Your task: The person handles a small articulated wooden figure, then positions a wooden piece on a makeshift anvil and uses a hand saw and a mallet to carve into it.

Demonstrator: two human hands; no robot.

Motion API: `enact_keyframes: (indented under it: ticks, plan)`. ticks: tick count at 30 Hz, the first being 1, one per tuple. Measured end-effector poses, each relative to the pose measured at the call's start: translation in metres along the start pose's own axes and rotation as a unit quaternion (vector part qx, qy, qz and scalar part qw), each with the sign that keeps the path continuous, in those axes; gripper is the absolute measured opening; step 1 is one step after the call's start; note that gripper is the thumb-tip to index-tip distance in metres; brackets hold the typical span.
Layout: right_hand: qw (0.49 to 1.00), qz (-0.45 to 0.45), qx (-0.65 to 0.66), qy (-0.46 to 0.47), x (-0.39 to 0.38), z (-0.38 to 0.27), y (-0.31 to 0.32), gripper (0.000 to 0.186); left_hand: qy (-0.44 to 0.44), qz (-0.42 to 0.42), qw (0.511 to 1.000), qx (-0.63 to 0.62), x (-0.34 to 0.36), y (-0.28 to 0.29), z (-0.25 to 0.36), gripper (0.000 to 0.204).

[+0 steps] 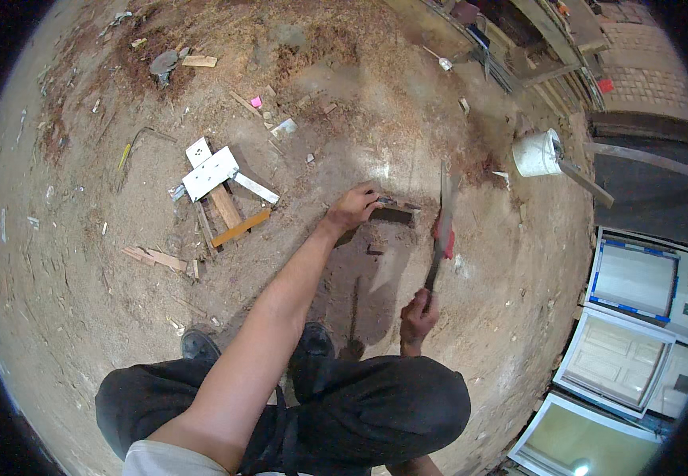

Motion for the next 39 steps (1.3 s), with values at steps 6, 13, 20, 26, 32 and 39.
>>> enact_keyframes:
  ticks: [6,13,20,26,32,39]
  plan:
    - [0.998,-0.042,-0.048,-0.012,0.008,0.024,-0.034,0.029,-0.032,0.054,0.998,0.005,0.001,0.001,0.003,0.025]
    - [0.993,-0.059,-0.063,-0.077,0.016,0.008,-0.027,0.028,-0.04,0.065,0.997,0.005,-0.003,0.0,0.0,0.026]
    - [0.995,0.057,0.07,0.033,0.025,-0.009,-0.007,0.033,-0.048,0.048,0.997,0.027,0.0,-0.002,0.009,0.024]
    - [0.975,-0.128,-0.182,-0.012,0.025,0.026,-0.065,0.04,-0.028,0.053,0.997,0.042,-0.011,0.011,-0.007,0.023]
    - [0.998,0.035,0.01,-0.049,0.019,-0.024,-0.014,0.042,-0.044,0.052,0.997,0.026,-0.011,-0.006,-0.006,0.021]
    - [0.954,-0.142,-0.264,-0.036,0.021,0.07,-0.054,0.039,-0.052,0.028,0.998,0.029,-0.004,-0.006,-0.006,0.02]
Point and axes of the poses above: each hand's wrist, its own x-axis towards the middle knuckle, its own y-axis out of the back of the hand, z = x × y, the point moved 9 cm from there along x, towards the middle knuckle, and after that the axes turned 4 degrees about z, right-handed, at the moved point
